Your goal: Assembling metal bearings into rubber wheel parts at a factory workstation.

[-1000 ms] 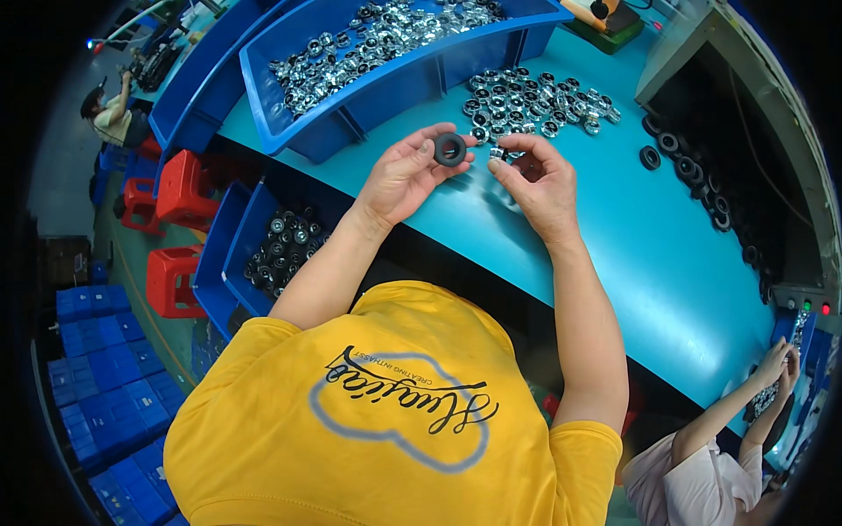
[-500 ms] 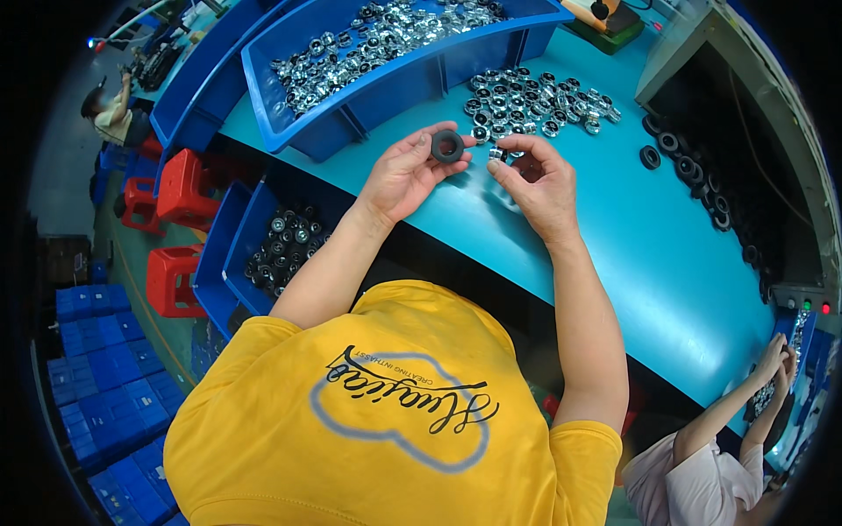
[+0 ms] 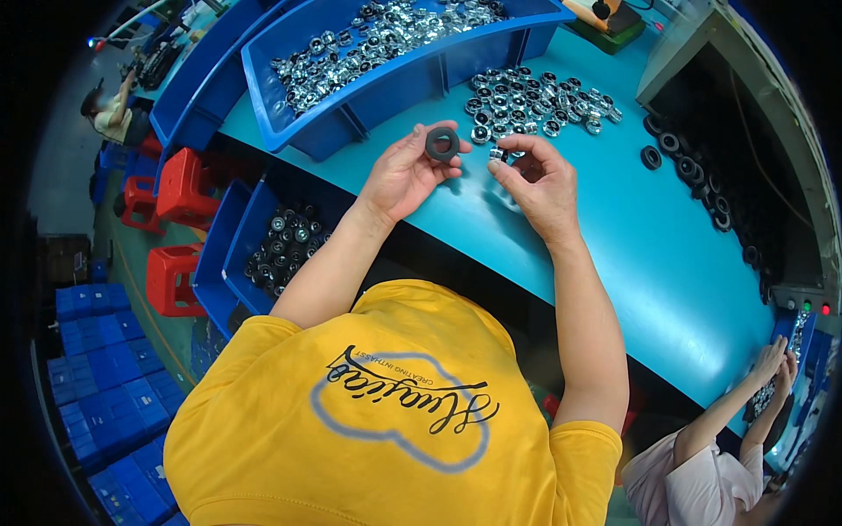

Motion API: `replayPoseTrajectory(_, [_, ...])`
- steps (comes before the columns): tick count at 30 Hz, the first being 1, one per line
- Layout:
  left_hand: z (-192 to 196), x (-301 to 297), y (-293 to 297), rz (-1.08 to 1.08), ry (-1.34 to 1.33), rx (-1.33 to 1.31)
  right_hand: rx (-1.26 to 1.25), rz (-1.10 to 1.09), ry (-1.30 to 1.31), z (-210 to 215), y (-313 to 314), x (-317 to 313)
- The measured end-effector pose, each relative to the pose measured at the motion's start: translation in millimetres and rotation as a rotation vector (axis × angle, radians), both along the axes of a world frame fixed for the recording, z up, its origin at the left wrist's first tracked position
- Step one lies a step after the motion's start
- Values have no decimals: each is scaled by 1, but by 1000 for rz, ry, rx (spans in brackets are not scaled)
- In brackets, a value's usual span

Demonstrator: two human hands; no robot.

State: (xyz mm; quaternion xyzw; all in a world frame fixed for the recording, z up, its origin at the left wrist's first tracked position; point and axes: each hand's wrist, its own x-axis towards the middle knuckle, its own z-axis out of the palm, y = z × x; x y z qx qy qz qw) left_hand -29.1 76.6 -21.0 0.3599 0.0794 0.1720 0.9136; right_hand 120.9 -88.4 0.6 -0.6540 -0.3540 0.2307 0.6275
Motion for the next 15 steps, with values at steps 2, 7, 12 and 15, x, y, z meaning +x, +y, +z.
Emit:
replayPoseTrajectory(2, [0, 0, 0, 2, 2, -10, 3, 4, 11, -1, 0, 1])
replayPoseTrajectory(7, [1, 0, 0, 0, -1, -32, 7, 7, 12, -2, -1, 1])
replayPoseTrajectory(12, [1, 0, 0, 12, 4, -36, 26, 12, 19, -3, 0, 1])
replayPoseTrajectory(15, [2, 0, 0, 15, 6, -41, 16, 16, 24, -1, -1, 0])
